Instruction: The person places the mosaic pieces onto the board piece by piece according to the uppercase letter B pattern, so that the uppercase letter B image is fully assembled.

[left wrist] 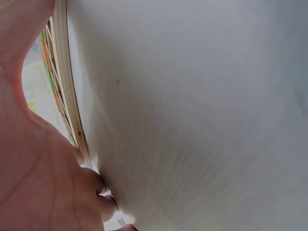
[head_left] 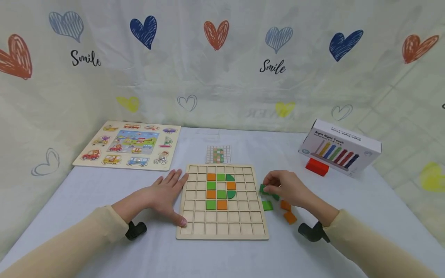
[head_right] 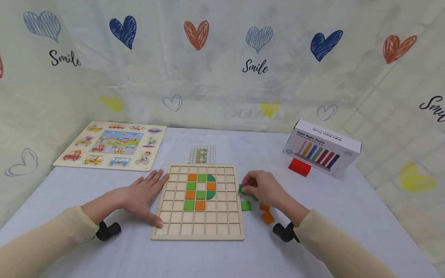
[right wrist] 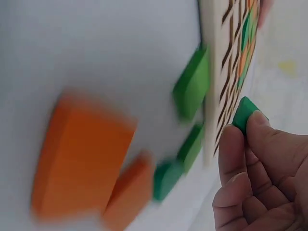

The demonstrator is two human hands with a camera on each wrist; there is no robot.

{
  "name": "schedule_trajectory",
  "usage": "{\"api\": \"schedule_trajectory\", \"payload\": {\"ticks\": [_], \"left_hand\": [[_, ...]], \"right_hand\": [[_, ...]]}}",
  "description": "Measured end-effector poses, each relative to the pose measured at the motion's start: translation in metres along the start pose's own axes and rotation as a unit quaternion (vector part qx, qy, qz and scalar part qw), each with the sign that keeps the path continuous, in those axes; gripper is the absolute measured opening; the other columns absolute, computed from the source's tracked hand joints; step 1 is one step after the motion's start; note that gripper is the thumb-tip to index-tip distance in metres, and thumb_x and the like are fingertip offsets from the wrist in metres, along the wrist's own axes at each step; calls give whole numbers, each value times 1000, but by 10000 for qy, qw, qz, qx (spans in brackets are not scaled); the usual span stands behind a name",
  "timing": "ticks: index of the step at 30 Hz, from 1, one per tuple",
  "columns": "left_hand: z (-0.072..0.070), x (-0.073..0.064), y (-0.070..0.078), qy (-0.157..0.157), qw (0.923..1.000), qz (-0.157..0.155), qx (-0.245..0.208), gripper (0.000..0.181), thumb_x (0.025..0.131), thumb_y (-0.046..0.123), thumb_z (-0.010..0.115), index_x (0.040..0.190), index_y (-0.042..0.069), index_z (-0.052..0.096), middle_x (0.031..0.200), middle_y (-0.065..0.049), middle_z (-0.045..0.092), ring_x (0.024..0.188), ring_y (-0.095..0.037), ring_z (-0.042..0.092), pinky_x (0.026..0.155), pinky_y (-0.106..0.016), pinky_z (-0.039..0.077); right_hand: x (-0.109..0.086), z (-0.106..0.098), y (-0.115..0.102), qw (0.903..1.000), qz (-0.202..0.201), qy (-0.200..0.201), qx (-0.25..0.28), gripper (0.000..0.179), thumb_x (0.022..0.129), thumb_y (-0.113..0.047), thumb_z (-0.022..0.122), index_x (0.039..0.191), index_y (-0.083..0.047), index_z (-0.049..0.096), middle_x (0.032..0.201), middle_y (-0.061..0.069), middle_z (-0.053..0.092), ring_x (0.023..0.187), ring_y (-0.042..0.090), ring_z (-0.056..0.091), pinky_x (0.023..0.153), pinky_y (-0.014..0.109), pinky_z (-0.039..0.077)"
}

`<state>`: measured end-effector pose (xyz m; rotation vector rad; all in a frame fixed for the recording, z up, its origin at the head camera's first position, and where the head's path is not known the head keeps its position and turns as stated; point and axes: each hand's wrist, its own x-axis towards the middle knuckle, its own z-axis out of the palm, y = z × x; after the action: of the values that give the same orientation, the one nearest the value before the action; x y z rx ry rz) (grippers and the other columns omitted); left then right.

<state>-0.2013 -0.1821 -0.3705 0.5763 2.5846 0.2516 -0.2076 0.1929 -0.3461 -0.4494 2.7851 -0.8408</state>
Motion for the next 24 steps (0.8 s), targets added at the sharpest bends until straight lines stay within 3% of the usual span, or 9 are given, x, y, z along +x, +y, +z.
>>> {"api": "schedule_trajectory", "payload": {"ticks": [5,10,17,24], "left_hand": [[1,0,-1,27,10000,51,-20,142,68,74,81,164,2,6,171,-25,-1,158,-47,-4,122,-72,6],[2,-2,0,47,9999,105,-65,141,68,73,81,164,1,6,171,-26,-1,158,-48,-3,121,-73,7],[1,-4,3,35,10000,48,-51,141,67,73,81,163,1,7,171,-27,0,158,-48,-2,122,-73,7],[1,-4,3,39,10000,61,-32,141,68,73,81,163,0,7,171,-27,1,158,-48,-2,122,-73,7]], "right_hand": [[7,23,-29,9987,-117,-428,269,7,92,-9,76,93,-9,69,84,-1,65,79,13,57,72,24,50],[11,40,-44,9967,-284,-663,365,7,91,-8,76,90,-10,69,83,-3,67,77,10,58,72,23,51],[13,53,-50,9955,-523,-718,345,7,91,-9,76,89,-11,70,81,-5,68,75,8,59,69,21,51],[11,59,-56,9976,-375,-573,138,8,91,-8,76,87,-12,70,78,-5,66,72,9,57,67,21,50]]}}
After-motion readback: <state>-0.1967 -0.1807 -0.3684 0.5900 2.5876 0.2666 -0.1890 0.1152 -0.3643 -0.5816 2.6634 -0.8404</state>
